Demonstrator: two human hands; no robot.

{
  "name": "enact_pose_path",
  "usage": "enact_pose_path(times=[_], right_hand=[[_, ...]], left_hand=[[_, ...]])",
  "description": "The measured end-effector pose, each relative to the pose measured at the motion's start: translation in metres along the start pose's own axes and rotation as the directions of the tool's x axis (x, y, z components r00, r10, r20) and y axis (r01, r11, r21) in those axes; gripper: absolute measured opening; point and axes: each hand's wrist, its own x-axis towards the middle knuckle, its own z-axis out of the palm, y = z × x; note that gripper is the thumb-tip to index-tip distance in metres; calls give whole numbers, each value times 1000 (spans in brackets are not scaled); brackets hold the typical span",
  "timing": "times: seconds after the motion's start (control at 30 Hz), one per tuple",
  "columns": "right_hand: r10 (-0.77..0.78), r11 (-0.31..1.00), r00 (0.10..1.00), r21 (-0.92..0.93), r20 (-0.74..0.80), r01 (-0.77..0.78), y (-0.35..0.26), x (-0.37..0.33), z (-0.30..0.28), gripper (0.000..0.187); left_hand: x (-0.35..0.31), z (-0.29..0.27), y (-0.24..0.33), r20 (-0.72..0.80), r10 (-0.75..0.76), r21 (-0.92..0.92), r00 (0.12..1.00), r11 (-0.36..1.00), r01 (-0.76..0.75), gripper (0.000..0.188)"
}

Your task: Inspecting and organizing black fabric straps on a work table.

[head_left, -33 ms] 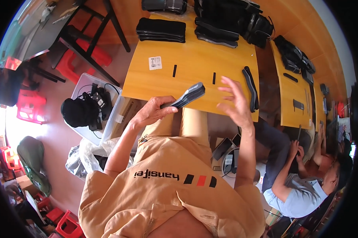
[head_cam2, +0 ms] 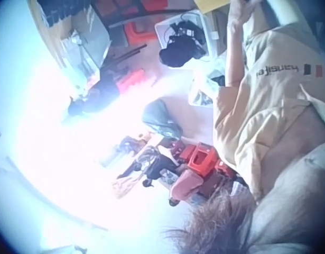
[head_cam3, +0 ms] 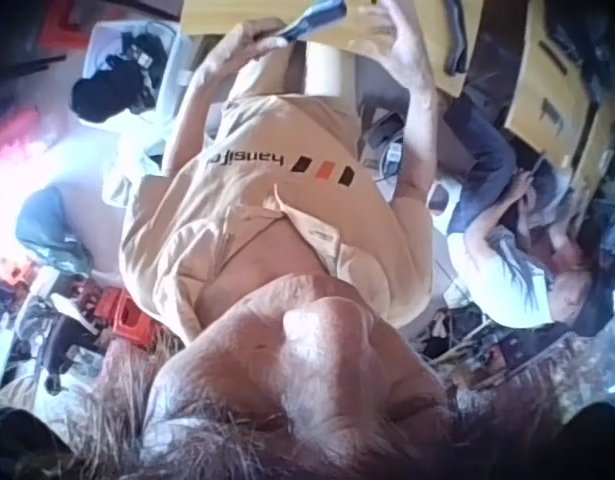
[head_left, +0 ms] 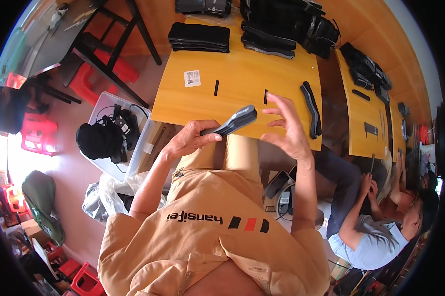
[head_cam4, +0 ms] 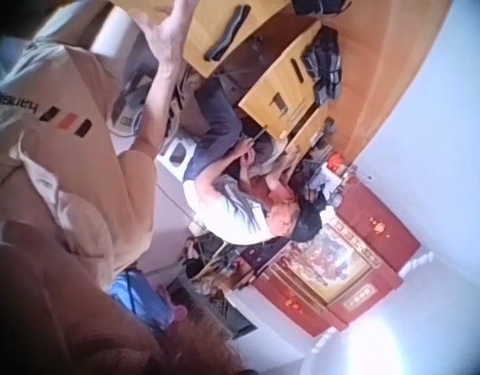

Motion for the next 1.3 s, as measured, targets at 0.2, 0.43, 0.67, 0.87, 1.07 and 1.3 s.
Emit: enact_pose_path(times=[0.2, 0.43, 0.67, 0.87, 1.07, 1.3], right_hand=[[-157, 988, 981, 26, 114, 155, 3, 13, 24, 30], [18, 965, 947, 253, -321, 67, 9, -2, 61, 29], [-87, 987, 881, 79, -465, 140, 16, -6, 88, 30], [-84, 987, 930, 97, -358, 126, 7, -11, 82, 25], [-163, 986, 944, -79, -288, 146, 7, -15, 62, 15], [-336, 911, 933, -297, -132, 286, 2, -16, 56, 16]], left_hand=[[7, -4, 3, -233, 241, 246, 942, 952, -183, 34], [-12, 12, 13, -544, 234, 123, 806, 972, -199, 18], [4, 58, 12, -267, -40, -680, 963, 715, -159, 39], [13, 46, 1, -224, -134, -925, 965, 341, -167, 29], [12, 47, 0, -278, -81, -832, 957, 518, -198, 28], [11, 48, 0, -199, -126, -862, 972, 493, -112, 28]])
